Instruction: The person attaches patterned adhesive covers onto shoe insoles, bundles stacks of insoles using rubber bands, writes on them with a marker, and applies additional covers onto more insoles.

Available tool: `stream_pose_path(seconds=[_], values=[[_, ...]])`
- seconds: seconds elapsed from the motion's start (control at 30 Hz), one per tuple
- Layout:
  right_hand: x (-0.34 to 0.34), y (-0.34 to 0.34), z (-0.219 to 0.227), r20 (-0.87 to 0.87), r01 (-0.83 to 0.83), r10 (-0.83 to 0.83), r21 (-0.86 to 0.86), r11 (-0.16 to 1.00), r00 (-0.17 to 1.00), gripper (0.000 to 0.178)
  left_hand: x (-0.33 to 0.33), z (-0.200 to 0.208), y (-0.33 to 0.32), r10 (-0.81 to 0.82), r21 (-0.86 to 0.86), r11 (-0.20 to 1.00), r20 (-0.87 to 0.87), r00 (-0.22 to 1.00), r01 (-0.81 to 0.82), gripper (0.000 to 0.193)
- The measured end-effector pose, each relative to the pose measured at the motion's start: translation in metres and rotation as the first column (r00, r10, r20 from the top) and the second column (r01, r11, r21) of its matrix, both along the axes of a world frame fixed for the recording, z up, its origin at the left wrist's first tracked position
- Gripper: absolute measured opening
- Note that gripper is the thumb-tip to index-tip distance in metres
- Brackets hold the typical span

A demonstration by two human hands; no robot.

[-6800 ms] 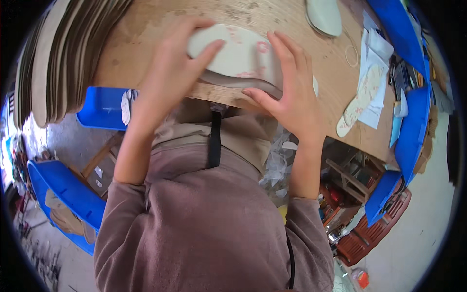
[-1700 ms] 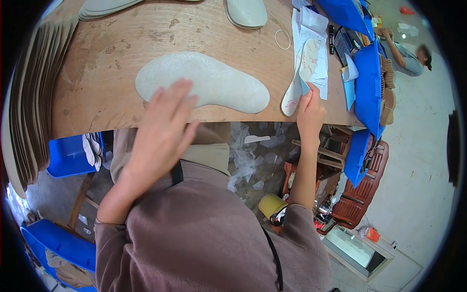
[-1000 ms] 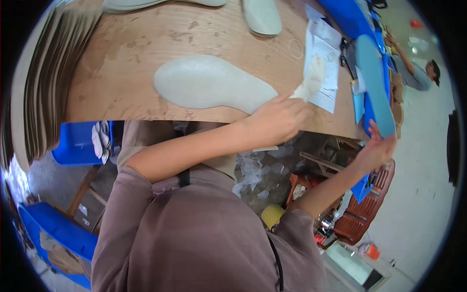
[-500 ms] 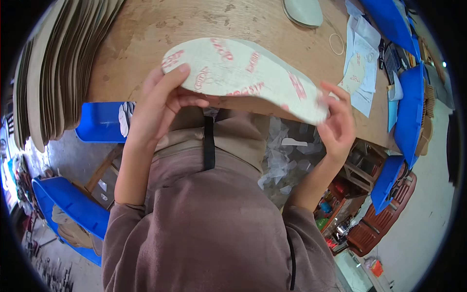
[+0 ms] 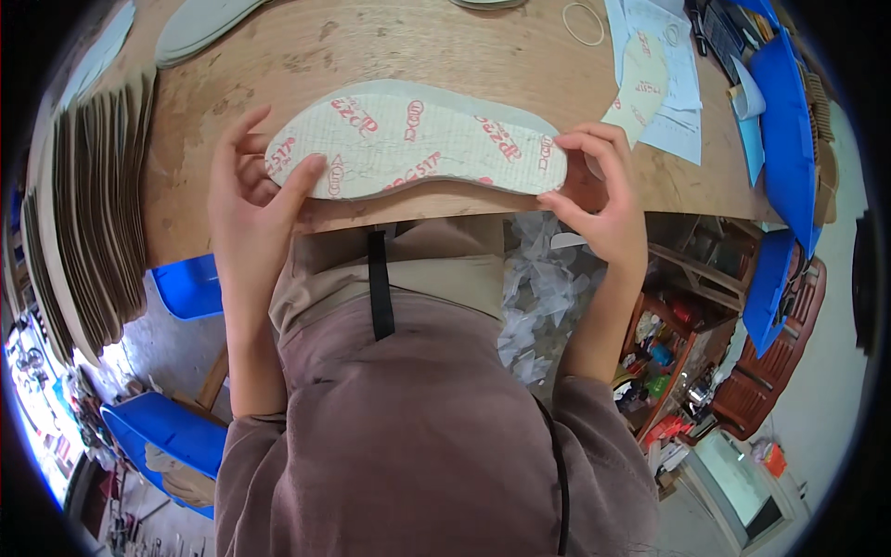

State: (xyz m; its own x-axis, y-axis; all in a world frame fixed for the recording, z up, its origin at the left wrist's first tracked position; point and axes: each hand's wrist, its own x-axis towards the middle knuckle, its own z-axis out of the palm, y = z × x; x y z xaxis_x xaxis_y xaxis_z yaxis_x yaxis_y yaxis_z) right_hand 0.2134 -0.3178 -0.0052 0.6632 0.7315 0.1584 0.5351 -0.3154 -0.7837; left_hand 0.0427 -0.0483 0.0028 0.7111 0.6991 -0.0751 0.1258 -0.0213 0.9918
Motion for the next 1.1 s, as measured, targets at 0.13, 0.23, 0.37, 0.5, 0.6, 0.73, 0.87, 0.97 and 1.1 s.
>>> stream_pose_path(seconds=[0.13, 0.23, 0.37, 0.5, 0.6, 0.73, 0.87, 0.97, 1.1], values=[[-0.003, 0.001, -0.007, -0.071, 0.052, -0.049, 0.037, 0.998, 0.996, 0.051, -0.002, 0.004, 0.003, -0.022, 0.137, 0.989, -0.193, 0.981, 0.049, 0.04], [-0.005, 0.003, -0.008, -0.072, 0.059, -0.056, 0.033, 0.998, 0.996, 0.05, 0.0, 0.003, 0.007, -0.011, 0.21, 0.976, -0.194, 0.981, 0.053, 0.037], [-0.004, 0.005, -0.009, -0.021, 0.077, -0.077, 0.002, 0.997, 0.997, 0.049, 0.004, 0.001, 0.008, 0.0, 0.228, 0.973, -0.182, 0.983, 0.043, 0.035], [-0.005, 0.008, -0.008, 0.035, 0.076, -0.075, -0.016, 0.997, 0.997, 0.049, 0.004, -0.003, 0.011, -0.001, 0.272, 0.961, -0.204, 0.979, 0.058, 0.036], [-0.005, 0.007, -0.007, 0.039, 0.087, -0.086, -0.042, 0.995, 0.996, 0.048, 0.005, -0.006, 0.011, -0.001, 0.271, 0.961, -0.2, 0.98, 0.057, 0.035], [-0.005, 0.007, -0.002, 0.14, 0.066, -0.043, -0.163, 0.984, 0.989, 0.048, 0.005, -0.005, 0.008, -0.008, 0.26, 0.964, -0.203, 0.979, 0.061, 0.035], [0.0, 0.012, 0.007, 0.15, 0.016, 0.027, -0.279, 0.96, 0.988, 0.053, 0.004, -0.005, 0.009, -0.012, 0.305, 0.949, -0.211, 0.977, 0.077, 0.035], [-0.007, 0.038, 0.021, 0.202, -0.038, 0.065, -0.134, 0.99, 0.977, 0.063, 0.005, -0.01, 0.005, -0.035, 0.35, 0.931, -0.196, 0.98, 0.103, 0.035], [-0.026, 0.083, 0.019, 0.306, -0.218, 0.269, -0.189, 0.957, 0.913, 0.077, 0.013, -0.003, -0.021, -0.151, 0.328, 0.923, -0.168, 0.974, 0.2, 0.04]])
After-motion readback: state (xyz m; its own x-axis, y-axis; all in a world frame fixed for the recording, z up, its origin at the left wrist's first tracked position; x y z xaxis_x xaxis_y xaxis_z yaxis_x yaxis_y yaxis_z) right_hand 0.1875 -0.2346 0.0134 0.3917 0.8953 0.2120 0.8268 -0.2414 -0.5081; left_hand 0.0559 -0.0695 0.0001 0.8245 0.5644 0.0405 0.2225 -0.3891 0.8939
